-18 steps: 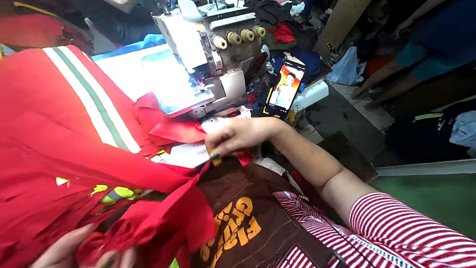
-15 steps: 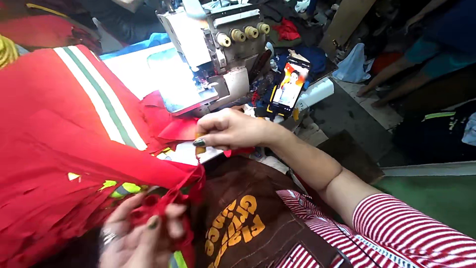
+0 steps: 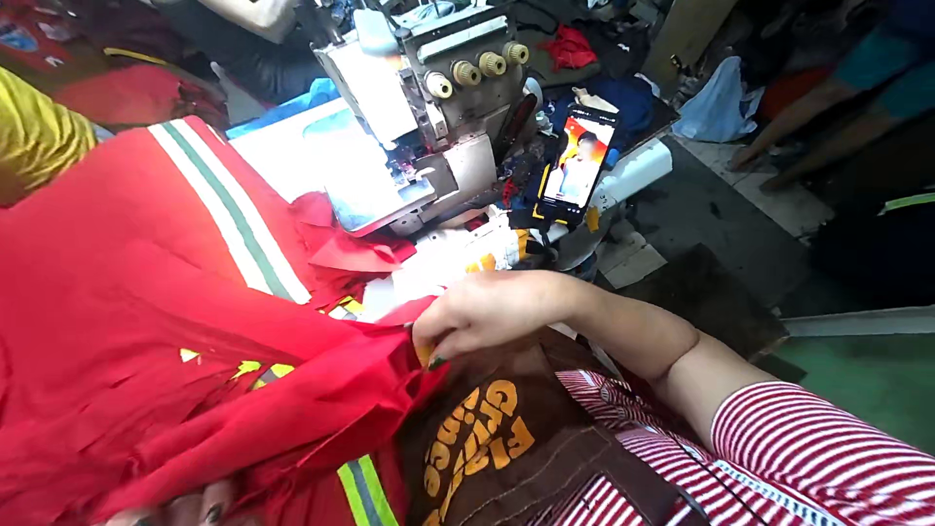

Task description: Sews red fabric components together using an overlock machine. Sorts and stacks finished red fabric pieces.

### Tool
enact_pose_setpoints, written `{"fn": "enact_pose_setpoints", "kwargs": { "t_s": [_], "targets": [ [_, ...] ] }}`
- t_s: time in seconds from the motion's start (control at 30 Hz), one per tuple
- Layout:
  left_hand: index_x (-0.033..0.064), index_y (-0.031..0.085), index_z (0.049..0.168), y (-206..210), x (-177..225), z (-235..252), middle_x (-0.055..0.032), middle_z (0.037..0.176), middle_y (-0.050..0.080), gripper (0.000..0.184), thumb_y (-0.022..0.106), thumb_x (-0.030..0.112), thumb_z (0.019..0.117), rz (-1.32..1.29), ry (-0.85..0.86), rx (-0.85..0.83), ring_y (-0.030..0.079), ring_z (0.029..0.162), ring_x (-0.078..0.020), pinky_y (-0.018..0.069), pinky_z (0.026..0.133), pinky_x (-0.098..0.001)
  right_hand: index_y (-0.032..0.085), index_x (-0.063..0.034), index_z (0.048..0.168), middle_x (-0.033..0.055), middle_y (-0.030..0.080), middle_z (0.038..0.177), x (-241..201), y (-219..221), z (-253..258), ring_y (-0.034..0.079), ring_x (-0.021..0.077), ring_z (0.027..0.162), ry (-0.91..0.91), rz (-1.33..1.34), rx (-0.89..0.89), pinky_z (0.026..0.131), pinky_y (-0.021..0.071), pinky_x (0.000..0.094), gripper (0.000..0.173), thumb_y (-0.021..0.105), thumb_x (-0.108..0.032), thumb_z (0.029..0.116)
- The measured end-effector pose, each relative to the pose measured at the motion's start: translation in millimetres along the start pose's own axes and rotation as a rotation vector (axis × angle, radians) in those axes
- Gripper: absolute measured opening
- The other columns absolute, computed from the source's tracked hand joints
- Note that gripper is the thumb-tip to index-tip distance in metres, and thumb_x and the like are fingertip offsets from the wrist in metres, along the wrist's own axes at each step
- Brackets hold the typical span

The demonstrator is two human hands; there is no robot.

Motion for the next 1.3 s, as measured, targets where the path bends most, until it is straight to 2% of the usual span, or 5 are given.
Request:
{"fn": "enact_pose_setpoints", "kwargs": {
  "t_s": [0.13,0.3,0.5,0.77,1.3],
  "targets": [
    [0.0061,0.041,0.129,17.1,-8.6,-1.5,-0.0016,0.091,0.071,0.025,0.036,-0.001,0.1060,0.148,-0.095,-0.156,0.072,0.075,-0.0143,0.0619,0.069,-0.0279,0.075,-0.0036,0.098,0.0033,0.070,0.079,-7.6,-7.2,6.2,0.064,0.0090,0.072,-0.061,-0.023,0.093,0.064,0.0495,0.0285,0.013,0.065,-0.012,0.0978],
    [0.0170,0.042,0.146,60.1,-46.3,-14.1,0.0029,0.116,0.072,0.059,0.058,0.050,0.0992,0.087,-0.413,-0.451,0.073,0.092,-0.0113,0.0627,0.075,-0.0272,0.073,-0.0007,0.102,0.0087,0.070,0.084,-32.1,-4.6,34.2,0.064,0.0167,0.077,-0.084,-0.075,0.022,0.068,0.0481,0.0350,0.014,0.064,-0.009,0.0983],
    [0.0129,0.051,0.135,67.0,-51.1,-2.4,-0.0109,0.112,0.072,0.047,0.069,0.032,0.0965,-0.209,-0.528,-0.607,0.073,0.090,-0.0214,0.0628,0.080,-0.0360,0.072,-0.0006,0.113,0.0076,0.069,0.081,-31.3,-20.9,47.7,0.063,0.0110,0.070,-0.019,0.006,-0.016,0.065,0.0519,0.0283,0.018,0.069,-0.004,0.0952],
    [0.0203,0.044,0.150,61.7,-35.4,7.5,0.0076,0.058,0.054,0.064,0.070,0.010,0.0920,-0.077,-0.576,-0.670,0.044,0.041,0.0010,0.0395,0.038,-0.0143,0.066,0.0100,0.110,0.0139,0.067,0.091,14.0,-28.9,49.5,0.063,0.0115,0.078,-0.195,0.392,-0.014,0.069,0.0516,0.0253,0.021,0.068,0.006,0.0890],
    [0.0161,0.042,0.146,50.3,-48.6,10.0,-0.0114,0.101,0.075,0.045,0.051,0.005,0.1030,0.016,-0.450,-0.404,0.074,0.080,-0.0189,0.0631,0.074,-0.0305,0.067,0.0055,0.104,-0.0007,0.054,0.063,25.2,-45.3,48.4,0.043,0.0009,0.048,0.164,0.459,0.200,0.044,0.0359,0.0167,0.018,0.054,-0.006,0.1041]
  ]
}}
Point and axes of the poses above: each hand's wrist, its own z-axis towards the middle knuckle, its own y-axis out of the palm, x = y × z, the point moved 1 cm from there along z, towards the middle knuckle
